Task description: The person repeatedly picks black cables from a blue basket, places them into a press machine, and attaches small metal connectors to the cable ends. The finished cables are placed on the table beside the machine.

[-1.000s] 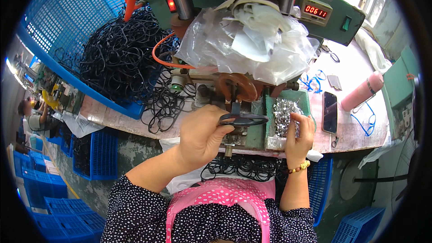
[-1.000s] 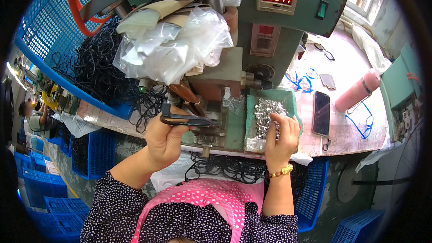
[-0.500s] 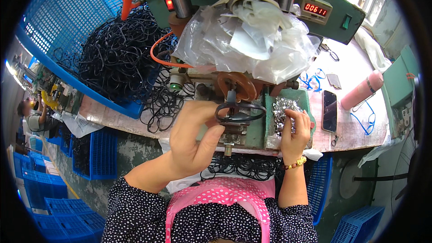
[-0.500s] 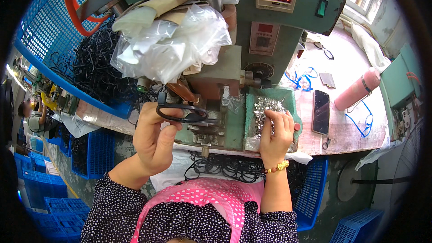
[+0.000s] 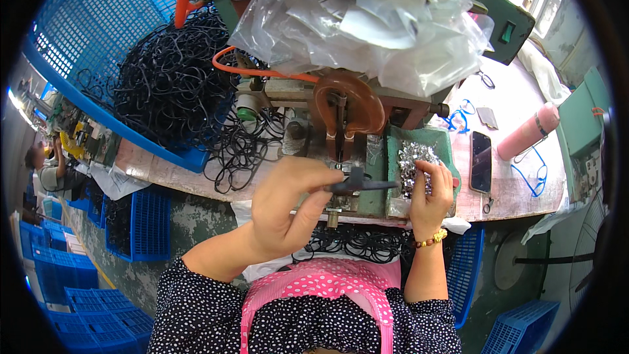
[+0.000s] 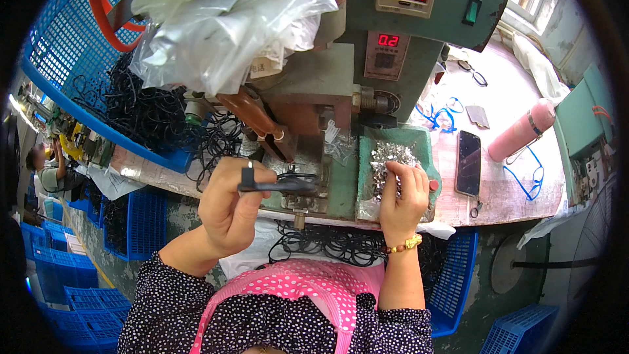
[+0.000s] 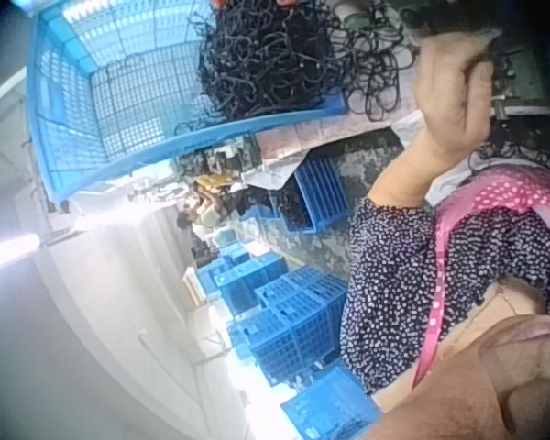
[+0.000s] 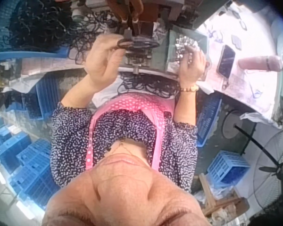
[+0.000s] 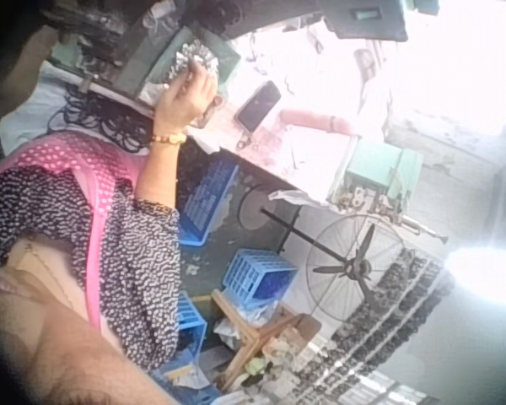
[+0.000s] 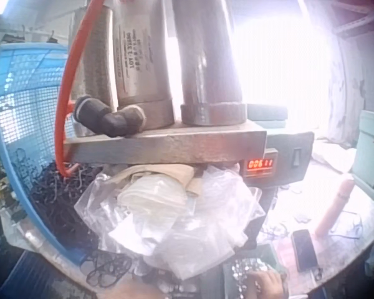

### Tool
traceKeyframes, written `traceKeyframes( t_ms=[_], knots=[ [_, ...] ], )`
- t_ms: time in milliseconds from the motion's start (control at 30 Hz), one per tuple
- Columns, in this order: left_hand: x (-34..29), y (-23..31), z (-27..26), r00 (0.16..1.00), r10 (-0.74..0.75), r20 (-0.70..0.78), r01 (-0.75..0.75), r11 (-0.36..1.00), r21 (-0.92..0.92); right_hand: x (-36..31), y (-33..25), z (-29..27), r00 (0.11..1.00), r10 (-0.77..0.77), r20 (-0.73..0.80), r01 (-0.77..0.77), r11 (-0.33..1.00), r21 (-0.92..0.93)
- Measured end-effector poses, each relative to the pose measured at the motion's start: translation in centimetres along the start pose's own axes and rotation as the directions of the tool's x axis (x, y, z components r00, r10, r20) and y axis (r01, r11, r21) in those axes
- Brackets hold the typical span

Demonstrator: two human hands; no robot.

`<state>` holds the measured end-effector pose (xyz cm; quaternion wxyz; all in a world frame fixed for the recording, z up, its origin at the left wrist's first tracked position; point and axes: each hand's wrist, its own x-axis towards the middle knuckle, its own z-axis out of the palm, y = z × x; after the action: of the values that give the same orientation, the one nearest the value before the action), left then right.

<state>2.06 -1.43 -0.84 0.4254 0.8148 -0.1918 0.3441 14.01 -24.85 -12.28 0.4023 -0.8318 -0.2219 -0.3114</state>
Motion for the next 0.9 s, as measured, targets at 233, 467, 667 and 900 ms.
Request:
traceKeyframes(
  t_ms=[233, 467, 667, 900],
  knots=[
    [-0.3, 0.4, 0.0, 0.997, 0.034, 0.067, -0.033, 0.999, -0.014, 0.0, -0.2, -0.1, 0.998, 0.056, 0.021, -0.057, 0.998, 0.032],
    [-0.9, 0.3, 1.2, 0.986, 0.099, 0.131, -0.094, 0.995, -0.042, 0.1, -0.4, -0.2, 0.995, 0.092, 0.025, -0.093, 0.995, 0.041],
    [-1.4, 0.1, 2.2, 0.983, 0.124, 0.133, -0.12, 0.992, -0.041, 0.1, -0.3, -0.2, 0.995, 0.098, 0.012, -0.098, 0.992, 0.078],
    [-1.8, 0.1, 2.2, 0.985, 0.115, 0.127, -0.107, 0.992, -0.07, 0.0, -0.2, -0.2, 0.995, 0.101, 0.011, -0.102, 0.992, 0.07]
  ],
)
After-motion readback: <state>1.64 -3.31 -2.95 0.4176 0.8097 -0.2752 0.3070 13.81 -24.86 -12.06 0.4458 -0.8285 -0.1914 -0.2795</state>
